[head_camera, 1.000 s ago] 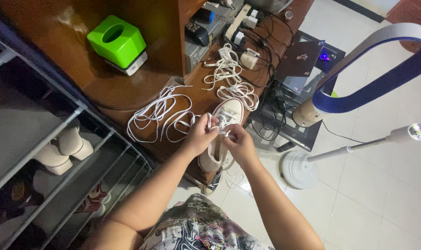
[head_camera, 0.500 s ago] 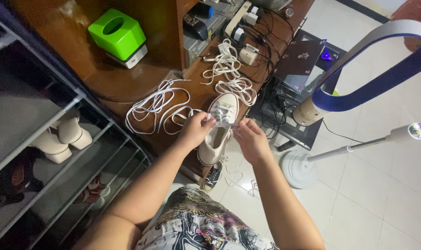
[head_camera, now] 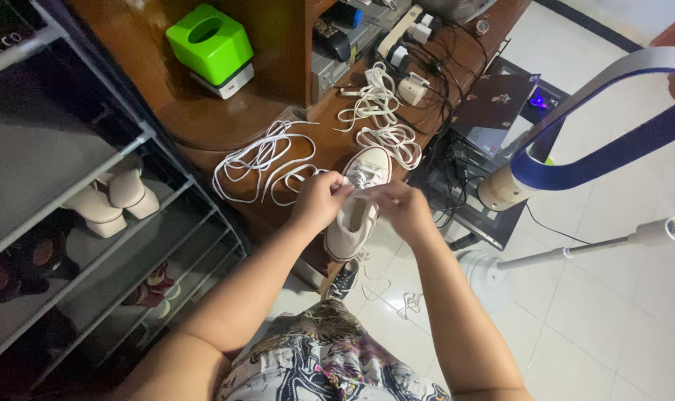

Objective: The person laces a white canvas shoe by threading white shoelaces through the eyelets and tying a knot. They then repeat the process on a black canvas shoe, threading the laces and tying them.

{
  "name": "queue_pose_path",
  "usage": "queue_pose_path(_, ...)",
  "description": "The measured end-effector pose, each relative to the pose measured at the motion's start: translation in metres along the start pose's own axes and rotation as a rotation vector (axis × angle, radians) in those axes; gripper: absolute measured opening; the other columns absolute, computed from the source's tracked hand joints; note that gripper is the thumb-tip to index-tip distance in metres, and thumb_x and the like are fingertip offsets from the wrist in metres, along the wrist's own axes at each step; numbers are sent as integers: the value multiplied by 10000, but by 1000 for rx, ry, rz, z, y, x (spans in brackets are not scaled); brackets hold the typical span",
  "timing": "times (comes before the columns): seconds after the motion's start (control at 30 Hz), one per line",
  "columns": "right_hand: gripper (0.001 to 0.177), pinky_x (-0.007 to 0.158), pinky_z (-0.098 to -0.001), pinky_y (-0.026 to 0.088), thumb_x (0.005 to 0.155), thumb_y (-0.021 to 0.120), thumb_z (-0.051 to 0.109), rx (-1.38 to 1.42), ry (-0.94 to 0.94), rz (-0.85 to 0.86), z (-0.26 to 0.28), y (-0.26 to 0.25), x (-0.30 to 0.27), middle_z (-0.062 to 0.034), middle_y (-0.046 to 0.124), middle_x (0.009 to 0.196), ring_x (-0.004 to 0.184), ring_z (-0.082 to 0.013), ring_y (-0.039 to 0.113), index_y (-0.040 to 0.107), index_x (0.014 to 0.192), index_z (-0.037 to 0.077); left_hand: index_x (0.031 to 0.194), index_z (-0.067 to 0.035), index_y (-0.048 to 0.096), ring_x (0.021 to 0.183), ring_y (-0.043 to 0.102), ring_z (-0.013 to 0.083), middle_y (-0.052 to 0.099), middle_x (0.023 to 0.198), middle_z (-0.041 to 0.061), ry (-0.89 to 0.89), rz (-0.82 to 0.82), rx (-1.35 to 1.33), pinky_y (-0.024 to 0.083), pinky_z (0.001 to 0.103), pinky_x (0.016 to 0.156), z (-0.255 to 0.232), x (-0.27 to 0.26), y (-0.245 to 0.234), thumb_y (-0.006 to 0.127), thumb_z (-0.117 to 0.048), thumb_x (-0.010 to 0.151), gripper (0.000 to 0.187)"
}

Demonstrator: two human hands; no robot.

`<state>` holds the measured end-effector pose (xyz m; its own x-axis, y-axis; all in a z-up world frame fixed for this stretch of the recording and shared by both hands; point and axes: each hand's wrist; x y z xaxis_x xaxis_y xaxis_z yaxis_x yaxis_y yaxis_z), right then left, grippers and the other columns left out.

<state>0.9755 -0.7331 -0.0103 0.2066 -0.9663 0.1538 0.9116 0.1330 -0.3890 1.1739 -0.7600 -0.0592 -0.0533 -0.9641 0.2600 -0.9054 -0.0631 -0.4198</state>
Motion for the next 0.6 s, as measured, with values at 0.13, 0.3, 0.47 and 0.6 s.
queue_pose_path(0.13,170,813,-268,505,999,684,142,377,186,41,-12,-11,-9,-77,727,977,889,-105,617,780,1097,42,1079,-65,746,665,672,253,701,743,139,-104,46,29,506,357,611,3,1,7,812,-164,864,245)
queue_pose_path(0.3,374,695,-305,548,804,801,168,-156,201,182,-5,-16,-11,-109,779,918,781,-98,700,690,1151,80,1352,-134,608,905,762,205,709,1124,89,54,52,-294,595,319,734,1,-5,13,686,-19,837,533)
queue_pose_path(0.47,222,707,-322,546,872,743,145,-395,33,114,-8,4,-11,-132,778,912,741,-156,711,805,1071,68,1460,-168,551,989,778,253,707,1257,106,69,92,-265,617,340,832,-2,0,15,627,18,870,624)
queue_pose_path(0.6,147,708,-331,489,977,720,152,-18,172,-61,-11,8,-3,-105,692,862,739,-158,614,766,1029,22,1476,-117,401,944,726,299,711,1117,126,7,98,88,568,406,821,-8,-2,7,714,-24,828,725)
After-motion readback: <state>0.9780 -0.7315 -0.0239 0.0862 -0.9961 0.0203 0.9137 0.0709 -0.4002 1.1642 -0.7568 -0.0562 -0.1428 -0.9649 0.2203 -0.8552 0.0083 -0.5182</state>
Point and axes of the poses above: each hand's wrist, its own x-axis towards the middle knuckle, its own y-axis out of the palm, z = x × y
